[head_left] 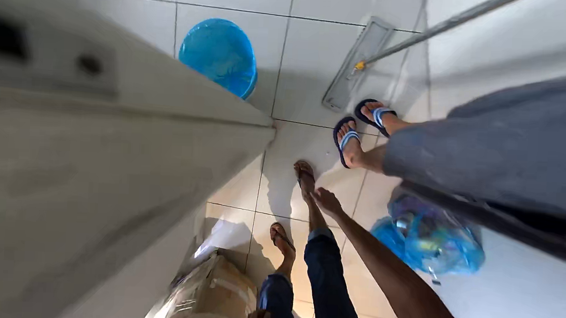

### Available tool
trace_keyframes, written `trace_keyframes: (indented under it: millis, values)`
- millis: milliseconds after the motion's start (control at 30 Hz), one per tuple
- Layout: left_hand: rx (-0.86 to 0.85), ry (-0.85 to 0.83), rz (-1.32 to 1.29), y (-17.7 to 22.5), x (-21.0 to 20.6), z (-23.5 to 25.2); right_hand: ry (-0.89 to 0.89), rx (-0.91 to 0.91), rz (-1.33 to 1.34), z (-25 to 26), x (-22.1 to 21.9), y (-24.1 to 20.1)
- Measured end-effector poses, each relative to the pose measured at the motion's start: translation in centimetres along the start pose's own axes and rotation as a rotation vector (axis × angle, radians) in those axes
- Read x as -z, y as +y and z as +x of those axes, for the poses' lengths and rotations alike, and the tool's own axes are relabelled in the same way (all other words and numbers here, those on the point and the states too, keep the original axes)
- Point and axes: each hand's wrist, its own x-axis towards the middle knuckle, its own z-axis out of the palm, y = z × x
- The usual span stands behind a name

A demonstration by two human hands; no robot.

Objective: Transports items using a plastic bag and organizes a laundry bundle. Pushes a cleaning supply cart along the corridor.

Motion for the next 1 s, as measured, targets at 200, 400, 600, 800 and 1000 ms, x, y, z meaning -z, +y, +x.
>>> trace_keyframes:
  millis: [200, 400, 600, 800, 1000]
  values:
    - [-0.096, -0.025, -0.053, -5.8, 4.8, -0.7, 0.1, -0.283, 0.077, -22.4, -10.1, 19.3]
    - [-0.138, -0.113, 0.301, -8.5, 11.3, -0.6, -0.045, -0.129, 0.002, -38.8, -13.0, 23.9]
    - [-0.398, -0.07, 0.349, 0.4, 11.4, -6.6, 0.381, -0.086, 0.372, -44.5, -11.4, 24.7]
    - [-0.425, -0.083, 0.494, 4.5, 4.6, -10.8, 0.321, 0.081, 0.406, -46.5, -15.0, 30.9]
    - [-0.435, -0.148, 0.7, 3.0, -6.7, -15.5, 0.337, -0.089, 0.617, -51.1, -19.1, 43.1]
